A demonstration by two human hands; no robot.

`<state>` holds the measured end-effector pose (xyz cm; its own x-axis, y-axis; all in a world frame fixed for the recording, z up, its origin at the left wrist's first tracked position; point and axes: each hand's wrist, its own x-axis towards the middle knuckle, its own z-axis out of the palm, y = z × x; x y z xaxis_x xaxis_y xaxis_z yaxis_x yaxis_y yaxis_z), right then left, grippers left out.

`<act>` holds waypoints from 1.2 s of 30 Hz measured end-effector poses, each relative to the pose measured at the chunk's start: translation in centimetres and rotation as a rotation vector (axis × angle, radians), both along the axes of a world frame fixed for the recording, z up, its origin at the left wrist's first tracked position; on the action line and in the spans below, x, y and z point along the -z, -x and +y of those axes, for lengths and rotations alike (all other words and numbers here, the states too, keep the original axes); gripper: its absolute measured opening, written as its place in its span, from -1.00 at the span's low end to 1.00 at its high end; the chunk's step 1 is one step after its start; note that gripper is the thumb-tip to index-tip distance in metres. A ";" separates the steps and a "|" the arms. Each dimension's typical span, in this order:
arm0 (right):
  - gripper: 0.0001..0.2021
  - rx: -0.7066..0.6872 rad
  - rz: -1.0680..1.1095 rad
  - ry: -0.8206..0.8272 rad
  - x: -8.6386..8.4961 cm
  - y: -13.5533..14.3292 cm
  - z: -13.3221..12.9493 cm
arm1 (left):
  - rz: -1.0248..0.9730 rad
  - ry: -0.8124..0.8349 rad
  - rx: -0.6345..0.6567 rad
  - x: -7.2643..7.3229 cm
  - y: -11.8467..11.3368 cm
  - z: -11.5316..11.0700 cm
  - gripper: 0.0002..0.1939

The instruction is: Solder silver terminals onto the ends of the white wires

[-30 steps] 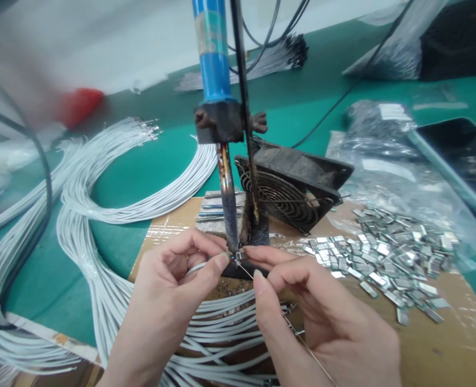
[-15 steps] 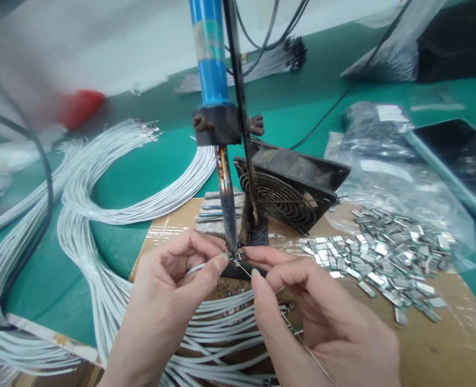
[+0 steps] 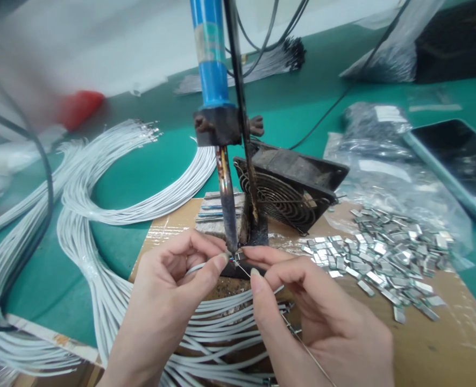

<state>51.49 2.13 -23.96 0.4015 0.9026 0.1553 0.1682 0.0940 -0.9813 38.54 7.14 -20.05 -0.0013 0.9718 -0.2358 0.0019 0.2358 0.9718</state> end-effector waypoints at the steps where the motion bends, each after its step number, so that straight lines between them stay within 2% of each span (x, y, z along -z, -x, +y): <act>1: -0.85 -0.001 -0.005 0.001 0.0 0.0 0.0 | 0.004 0.001 -0.006 0.0 0.0 0.0 -0.83; 6: -0.82 0.095 0.079 0.044 -0.5 0.8 0.0 | 0.013 0.023 -0.013 -0.1 -0.1 0.0 -0.85; 11: -0.83 0.120 0.110 0.082 -0.9 1.1 -0.1 | 0.015 0.018 -0.014 -0.2 -0.1 -0.1 -0.85; 16: -0.85 0.106 0.084 0.063 -0.8 0.8 -0.1 | 0.032 0.011 -0.021 -0.2 -0.1 -0.2 -0.85; 21: -0.89 0.007 -0.003 -0.003 -0.1 0.3 -0.1 | 0.003 -0.016 -0.003 0.1 0.0 -0.2 -0.83; 36: -0.86 0.026 -0.029 -0.019 -0.2 0.0 -0.2 | -0.026 -0.040 0.022 0.4 0.3 -0.3 -0.81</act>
